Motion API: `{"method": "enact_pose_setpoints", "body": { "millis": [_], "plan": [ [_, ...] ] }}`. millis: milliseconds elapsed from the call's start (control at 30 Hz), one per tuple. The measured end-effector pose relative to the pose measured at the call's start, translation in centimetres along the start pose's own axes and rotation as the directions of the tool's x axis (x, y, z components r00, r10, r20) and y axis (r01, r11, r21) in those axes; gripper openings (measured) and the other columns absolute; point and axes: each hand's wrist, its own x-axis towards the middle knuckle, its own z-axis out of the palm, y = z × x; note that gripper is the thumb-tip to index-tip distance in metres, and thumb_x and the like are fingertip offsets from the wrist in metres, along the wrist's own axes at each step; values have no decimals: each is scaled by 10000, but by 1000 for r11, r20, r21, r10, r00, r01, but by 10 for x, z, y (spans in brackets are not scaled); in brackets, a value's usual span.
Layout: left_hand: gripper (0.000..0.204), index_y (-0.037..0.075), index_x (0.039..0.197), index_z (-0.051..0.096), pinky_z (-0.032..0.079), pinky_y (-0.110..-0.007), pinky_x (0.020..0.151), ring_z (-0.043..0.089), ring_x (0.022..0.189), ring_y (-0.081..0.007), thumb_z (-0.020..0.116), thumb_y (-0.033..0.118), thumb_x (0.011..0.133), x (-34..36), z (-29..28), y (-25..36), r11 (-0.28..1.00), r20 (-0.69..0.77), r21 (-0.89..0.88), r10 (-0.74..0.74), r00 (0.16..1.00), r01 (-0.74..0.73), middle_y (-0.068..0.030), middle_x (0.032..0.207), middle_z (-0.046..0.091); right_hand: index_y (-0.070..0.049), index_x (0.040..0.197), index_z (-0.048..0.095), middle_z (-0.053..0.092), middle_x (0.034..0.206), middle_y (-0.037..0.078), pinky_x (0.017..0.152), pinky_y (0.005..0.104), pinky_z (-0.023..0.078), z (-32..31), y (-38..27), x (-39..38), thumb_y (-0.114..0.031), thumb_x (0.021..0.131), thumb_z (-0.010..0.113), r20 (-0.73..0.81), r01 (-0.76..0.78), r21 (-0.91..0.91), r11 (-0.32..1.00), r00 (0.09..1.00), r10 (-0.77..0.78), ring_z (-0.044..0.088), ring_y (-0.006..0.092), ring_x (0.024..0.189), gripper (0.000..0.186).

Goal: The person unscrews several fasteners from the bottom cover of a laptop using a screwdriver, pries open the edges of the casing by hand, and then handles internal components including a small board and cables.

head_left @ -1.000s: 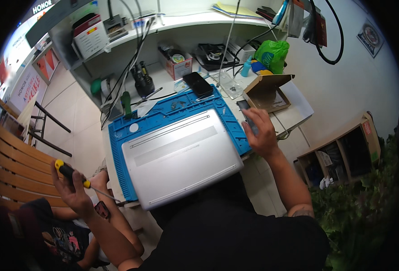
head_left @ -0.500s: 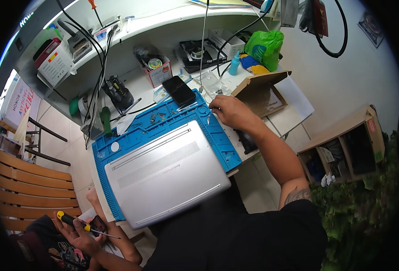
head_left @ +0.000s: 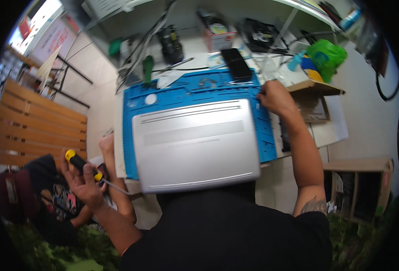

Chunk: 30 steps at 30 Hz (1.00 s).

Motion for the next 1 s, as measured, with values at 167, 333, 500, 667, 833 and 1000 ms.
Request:
{"method": "enact_pose_setpoints", "body": {
  "millis": [167, 333, 500, 667, 833, 1000],
  "plan": [
    [743, 37, 1735, 298, 539, -258, 799, 660, 884, -129, 686, 64, 1101, -7, -6, 0, 997, -3, -76, 1, 1000, -1, -104, 1072, 731, 59, 949, 836, 807, 906, 259, 807, 452, 629, -10, -23, 18, -107, 850, 894, 40, -151, -50, 987, 987, 153, 803, 355, 839, 202],
    [763, 34, 1739, 285, 552, -250, 815, 679, 910, -130, 696, 84, 1099, -4, -14, -16, 992, 21, -115, 46, 999, -43, -93, 987, 723, 55, 981, 816, 811, 987, 259, 920, 457, 631, -11, -40, 16, -73, 824, 884, 28, -248, -76, 966, 968, 251, 810, 377, 976, 214],
    [776, 37, 1742, 278, 565, -252, 778, 674, 862, -128, 705, 102, 1097, 0, -19, -27, 989, 15, -145, 34, 999, -31, -91, 948, 706, 62, 956, 803, 807, 1005, 271, 933, 463, 628, -15, -43, 16, -57, 851, 839, 95, -275, -100, 956, 954, 284, 802, 403, 997, 163],
    [821, 12, 1734, 272, 544, -274, 813, 666, 836, -126, 745, 111, 1069, -3, -21, -28, 973, -6, -230, -28, 1000, 26, -87, 937, 731, 59, 953, 803, 801, 1007, 289, 925, 466, 630, -10, -34, 21, -68, 856, 807, 106, -141, -210, 967, 980, 166, 798, 415, 1000, 160],
    [809, 14, 1730, 279, 547, -272, 798, 662, 827, -133, 737, 97, 1068, -6, -19, -25, 966, -30, -260, -11, 999, 3, -90, 935, 724, 62, 936, 797, 791, 985, 298, 896, 474, 627, -14, -32, 24, -79, 861, 790, 165, -124, -178, 976, 974, 154, 794, 419, 951, 160],
    [818, 12, 1730, 275, 542, -267, 795, 660, 840, -129, 744, 104, 1066, -12, -20, -19, 974, -43, -225, -9, 999, -1, -89, 941, 720, 61, 976, 809, 793, 1041, 307, 948, 486, 625, -15, -36, 23, -62, 844, 807, 173, -148, -173, 974, 969, 178, 792, 436, 1016, 181]
  ]
}}
